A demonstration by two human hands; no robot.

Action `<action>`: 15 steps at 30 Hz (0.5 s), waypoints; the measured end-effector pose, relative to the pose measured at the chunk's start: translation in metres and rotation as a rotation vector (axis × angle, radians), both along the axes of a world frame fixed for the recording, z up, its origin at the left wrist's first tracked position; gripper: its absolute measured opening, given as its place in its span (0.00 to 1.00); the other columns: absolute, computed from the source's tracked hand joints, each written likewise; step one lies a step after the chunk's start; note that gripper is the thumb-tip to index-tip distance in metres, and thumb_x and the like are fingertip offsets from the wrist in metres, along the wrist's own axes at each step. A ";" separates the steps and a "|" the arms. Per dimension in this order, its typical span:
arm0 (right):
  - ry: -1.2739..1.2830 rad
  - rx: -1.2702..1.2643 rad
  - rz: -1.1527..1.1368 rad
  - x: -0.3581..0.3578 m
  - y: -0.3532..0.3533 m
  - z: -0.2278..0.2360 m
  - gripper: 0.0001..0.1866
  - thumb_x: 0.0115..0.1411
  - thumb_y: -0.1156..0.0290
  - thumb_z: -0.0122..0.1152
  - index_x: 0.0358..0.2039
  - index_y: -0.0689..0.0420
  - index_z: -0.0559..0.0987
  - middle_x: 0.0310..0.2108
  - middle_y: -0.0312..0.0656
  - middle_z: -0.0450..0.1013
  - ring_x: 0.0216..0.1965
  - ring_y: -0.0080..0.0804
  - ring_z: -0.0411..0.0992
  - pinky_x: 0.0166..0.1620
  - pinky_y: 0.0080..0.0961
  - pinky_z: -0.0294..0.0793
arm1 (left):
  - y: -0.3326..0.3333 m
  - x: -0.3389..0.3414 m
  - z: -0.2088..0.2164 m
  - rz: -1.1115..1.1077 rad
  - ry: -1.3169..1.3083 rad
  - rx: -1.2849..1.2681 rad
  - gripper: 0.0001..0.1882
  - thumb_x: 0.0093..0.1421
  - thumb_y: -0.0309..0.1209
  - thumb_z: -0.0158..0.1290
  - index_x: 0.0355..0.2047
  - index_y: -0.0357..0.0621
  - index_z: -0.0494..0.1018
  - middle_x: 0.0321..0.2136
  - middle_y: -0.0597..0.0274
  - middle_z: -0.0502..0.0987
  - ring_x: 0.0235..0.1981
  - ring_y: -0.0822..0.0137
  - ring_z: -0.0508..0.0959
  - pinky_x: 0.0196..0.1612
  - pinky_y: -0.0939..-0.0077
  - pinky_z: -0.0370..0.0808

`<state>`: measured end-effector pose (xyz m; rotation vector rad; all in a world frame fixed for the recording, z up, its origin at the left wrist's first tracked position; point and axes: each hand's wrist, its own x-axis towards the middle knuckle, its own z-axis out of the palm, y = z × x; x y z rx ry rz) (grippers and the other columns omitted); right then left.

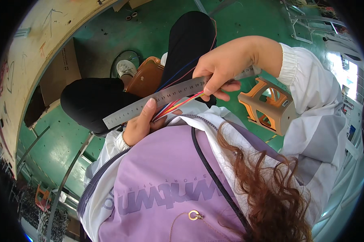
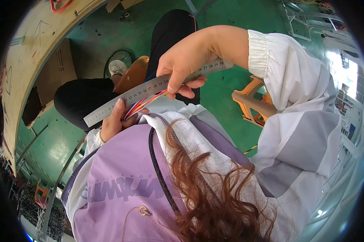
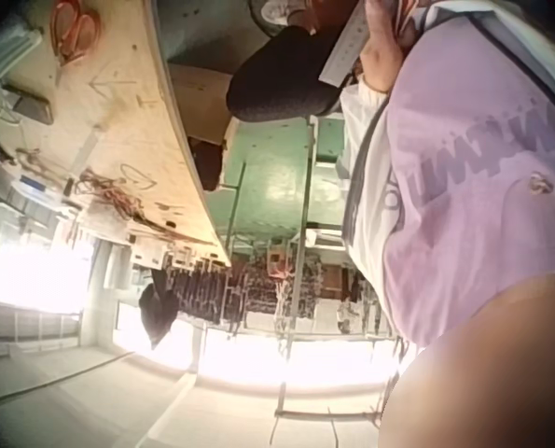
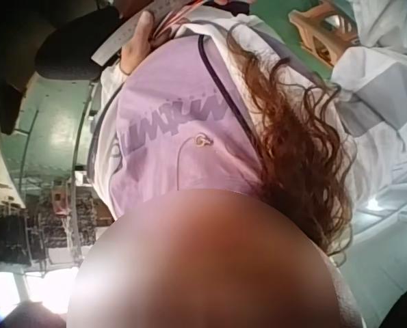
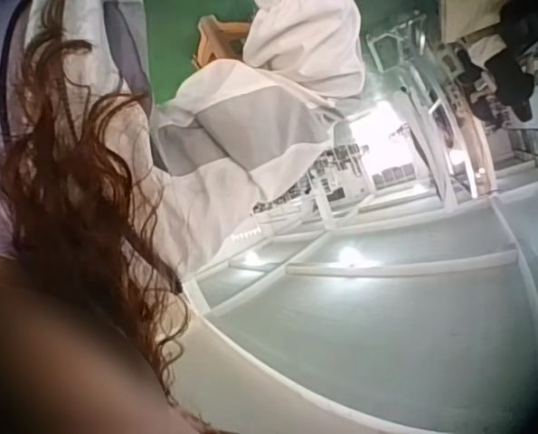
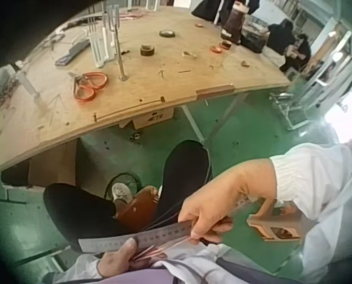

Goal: Measuring and organizing bundles of colorful wires using a metal ruler.

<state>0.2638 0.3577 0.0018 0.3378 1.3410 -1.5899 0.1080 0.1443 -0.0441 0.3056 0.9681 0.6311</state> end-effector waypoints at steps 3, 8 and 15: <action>0.008 -0.012 -0.029 0.002 0.001 -0.001 0.10 0.53 0.71 0.49 0.31 0.66 0.71 0.20 0.40 0.73 0.13 0.20 0.67 0.18 0.17 0.66 | -0.001 -0.001 -0.002 -0.030 0.068 0.053 0.36 0.61 0.56 0.22 0.46 0.40 0.69 0.11 0.77 0.48 0.14 0.79 0.48 0.20 0.85 0.48; 0.057 -0.040 -0.041 0.003 0.001 -0.002 0.08 0.52 0.72 0.52 0.28 0.65 0.70 0.23 0.42 0.73 0.14 0.22 0.69 0.18 0.17 0.68 | -0.008 -0.002 -0.006 0.025 0.056 0.039 0.34 0.60 0.57 0.32 0.43 0.38 0.70 0.13 0.76 0.60 0.16 0.81 0.56 0.21 0.88 0.53; 0.007 -0.057 -0.021 0.003 0.002 -0.002 0.07 0.52 0.74 0.51 0.28 0.66 0.69 0.23 0.43 0.73 0.15 0.24 0.70 0.19 0.18 0.69 | -0.014 0.001 -0.008 -0.002 0.162 -0.060 0.35 0.58 0.59 0.32 0.47 0.42 0.69 0.27 0.68 0.72 0.26 0.79 0.67 0.30 0.88 0.63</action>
